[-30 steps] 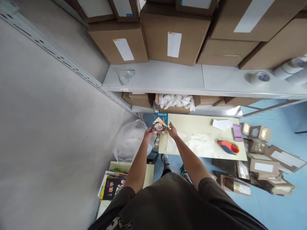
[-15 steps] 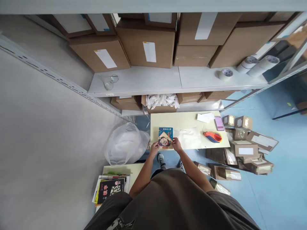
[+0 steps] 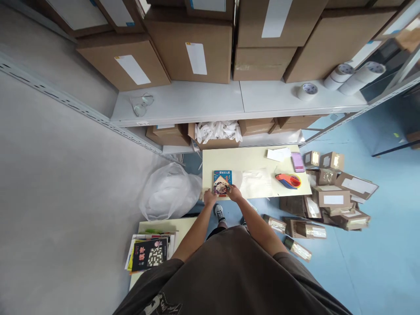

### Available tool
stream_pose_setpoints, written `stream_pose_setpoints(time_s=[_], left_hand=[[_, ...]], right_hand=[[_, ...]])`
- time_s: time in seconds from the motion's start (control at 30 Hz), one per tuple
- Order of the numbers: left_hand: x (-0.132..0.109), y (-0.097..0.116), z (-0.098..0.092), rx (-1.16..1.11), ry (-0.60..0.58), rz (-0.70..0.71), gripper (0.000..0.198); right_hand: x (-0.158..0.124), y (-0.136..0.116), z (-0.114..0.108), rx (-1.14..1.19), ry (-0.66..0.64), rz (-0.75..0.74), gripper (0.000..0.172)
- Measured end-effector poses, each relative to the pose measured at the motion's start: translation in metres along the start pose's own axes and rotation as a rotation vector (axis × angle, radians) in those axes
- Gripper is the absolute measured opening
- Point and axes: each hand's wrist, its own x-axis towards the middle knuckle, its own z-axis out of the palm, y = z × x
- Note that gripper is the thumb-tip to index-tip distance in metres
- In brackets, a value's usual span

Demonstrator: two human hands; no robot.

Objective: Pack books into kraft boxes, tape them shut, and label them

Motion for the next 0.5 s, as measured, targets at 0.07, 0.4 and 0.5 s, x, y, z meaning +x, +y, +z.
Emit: stream_pose_setpoints(time_s=[0.07,0.4,0.5], left_hand=[[0.001,0.002,0.007,-0.087,0.015,-0.056,0.045],[0.019,-0.002,0.008,-0.206,-0.017,-0.084,0.035],[0.016,0.002,0.01,-0.211,0.021,-0.071,0.041]], right_hand=[[-0.004,-0.006,0.008,-0.05,-0.047,0.005,0.068],[-0.006,-0.012,0.012,-0.059,-0.138,0.071,0.081],[-0.007,-0.005,0.013,-0.03,-0.186,0.072,0.091]])
